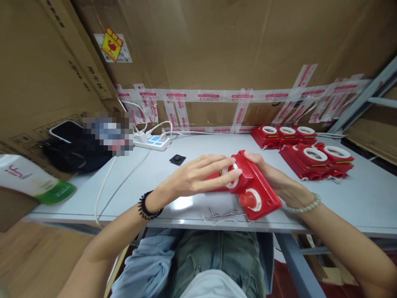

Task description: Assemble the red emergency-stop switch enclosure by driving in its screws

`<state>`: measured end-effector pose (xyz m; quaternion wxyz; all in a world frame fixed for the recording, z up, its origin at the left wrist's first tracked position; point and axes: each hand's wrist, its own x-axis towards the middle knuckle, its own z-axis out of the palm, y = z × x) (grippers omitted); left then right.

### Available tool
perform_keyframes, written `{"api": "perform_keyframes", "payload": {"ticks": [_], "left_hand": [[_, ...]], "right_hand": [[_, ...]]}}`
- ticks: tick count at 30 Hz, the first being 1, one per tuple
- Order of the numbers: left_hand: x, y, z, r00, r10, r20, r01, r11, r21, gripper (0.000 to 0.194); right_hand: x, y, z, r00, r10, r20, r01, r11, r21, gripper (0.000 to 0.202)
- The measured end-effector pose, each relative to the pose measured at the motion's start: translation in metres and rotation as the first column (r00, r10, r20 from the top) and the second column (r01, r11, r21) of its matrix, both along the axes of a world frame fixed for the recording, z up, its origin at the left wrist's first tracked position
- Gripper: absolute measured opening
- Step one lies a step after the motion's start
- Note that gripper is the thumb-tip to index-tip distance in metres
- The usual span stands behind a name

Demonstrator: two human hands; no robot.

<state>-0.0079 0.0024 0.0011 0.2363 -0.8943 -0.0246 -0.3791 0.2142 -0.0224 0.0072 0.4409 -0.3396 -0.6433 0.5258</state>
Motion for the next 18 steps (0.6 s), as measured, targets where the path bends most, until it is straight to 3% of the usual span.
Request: {"api": "perform_keyframes", "payload": {"ticks": [3,6,8,9,11,14,18], "left_hand": [[-0.005,0.012,0.002,0.993,0.071,0.091,-0.062,0.993,-0.099,0.038],[-0.022,0.029,0.007,0.950,0.275,0.146,-0.229,0.935,-0.272,0.037],[-0.039,0.044,0.007,0.870,0.489,0.059,-0.428,0.809,-0.403,0.033],[-0.048,0.053,0.005,0.809,0.587,-0.036,-0.538,0.714,-0.448,0.033],[-0.065,0.070,-0.004,0.693,0.675,-0.253,-0.693,0.528,-0.491,0.033],[-0.084,0.091,-0.021,0.585,0.621,-0.521,-0.796,0.317,-0.516,0.046],[-0.093,0.102,-0.034,0.535,0.575,-0.619,-0.816,0.161,-0.556,0.057]], "right_hand": [[0.007,0.004,-0.003,0.986,0.008,-0.166,-0.047,0.972,-0.230,0.034],[0.014,0.004,0.005,0.927,-0.169,-0.333,0.090,0.966,-0.241,0.024],[0.019,0.005,0.013,0.874,-0.268,-0.404,0.192,0.956,-0.220,0.026],[0.021,0.007,0.015,0.859,-0.291,-0.422,0.229,0.954,-0.192,0.028],[0.028,0.015,0.016,0.843,-0.326,-0.428,0.303,0.945,-0.124,0.030],[0.036,0.027,0.011,0.824,-0.415,-0.387,0.407,0.907,-0.105,0.028],[0.039,0.032,0.004,0.852,-0.439,-0.286,0.427,0.898,-0.105,0.017]]}}
